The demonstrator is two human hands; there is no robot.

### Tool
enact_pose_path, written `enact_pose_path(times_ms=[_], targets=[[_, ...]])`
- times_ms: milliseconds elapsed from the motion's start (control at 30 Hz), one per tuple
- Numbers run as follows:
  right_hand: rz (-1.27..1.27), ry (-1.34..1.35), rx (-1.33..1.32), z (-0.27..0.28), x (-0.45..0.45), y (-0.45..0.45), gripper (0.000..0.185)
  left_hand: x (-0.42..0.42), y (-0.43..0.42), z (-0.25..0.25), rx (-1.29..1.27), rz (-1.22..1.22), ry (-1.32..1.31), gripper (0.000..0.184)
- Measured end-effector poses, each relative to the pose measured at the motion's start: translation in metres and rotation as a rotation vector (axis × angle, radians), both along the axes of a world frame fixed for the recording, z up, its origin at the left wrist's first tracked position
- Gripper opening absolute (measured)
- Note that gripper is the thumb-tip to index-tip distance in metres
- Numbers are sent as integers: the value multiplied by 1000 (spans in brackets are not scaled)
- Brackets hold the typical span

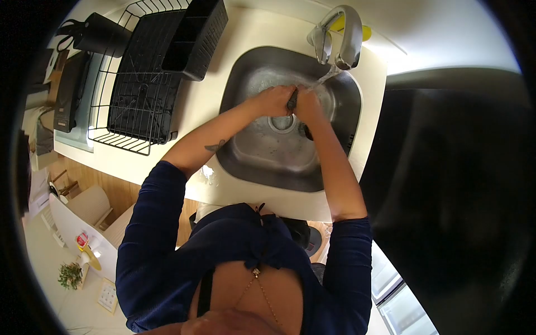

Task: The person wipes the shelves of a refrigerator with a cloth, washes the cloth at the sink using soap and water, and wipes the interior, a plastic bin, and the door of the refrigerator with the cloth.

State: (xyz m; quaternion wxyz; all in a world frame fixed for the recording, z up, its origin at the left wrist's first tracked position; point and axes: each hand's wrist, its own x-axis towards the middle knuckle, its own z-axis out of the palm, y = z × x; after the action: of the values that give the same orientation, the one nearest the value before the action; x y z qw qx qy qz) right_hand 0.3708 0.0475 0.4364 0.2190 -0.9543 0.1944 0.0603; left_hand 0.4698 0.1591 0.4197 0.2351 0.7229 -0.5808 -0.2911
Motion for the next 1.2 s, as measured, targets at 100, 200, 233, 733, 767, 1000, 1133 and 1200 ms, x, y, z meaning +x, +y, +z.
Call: enact_pose_path(times_ms=[100,200,233,733,767,1000,1133,1200], targets=[[50,188,241,-3,2,-20,43,-27,10,9,-343,217,-439,56],[148,179,209,20,5,-15,37,-32,2,22,-603,305,-513,48],[265,-57,3,24,3,-8,31,-30,-1,20,-355,276,-400,44],[-87,-116,-122,25,-32,-4,26,24,2,33,377,-38,888,54],[-97,-115,-125,26,-40,-10,26,33,-3,28,357,-21,859,56],[-361,-231,33,47,-82,-32,47,70,-80,61,202,164,503,59],[-622,-157,856,38,-89,-31,35,70,-81,18,63,30,455,77],[-711,-169,1027,36,-89,-28,31,69,-81,16,-41,-16,187,66]])
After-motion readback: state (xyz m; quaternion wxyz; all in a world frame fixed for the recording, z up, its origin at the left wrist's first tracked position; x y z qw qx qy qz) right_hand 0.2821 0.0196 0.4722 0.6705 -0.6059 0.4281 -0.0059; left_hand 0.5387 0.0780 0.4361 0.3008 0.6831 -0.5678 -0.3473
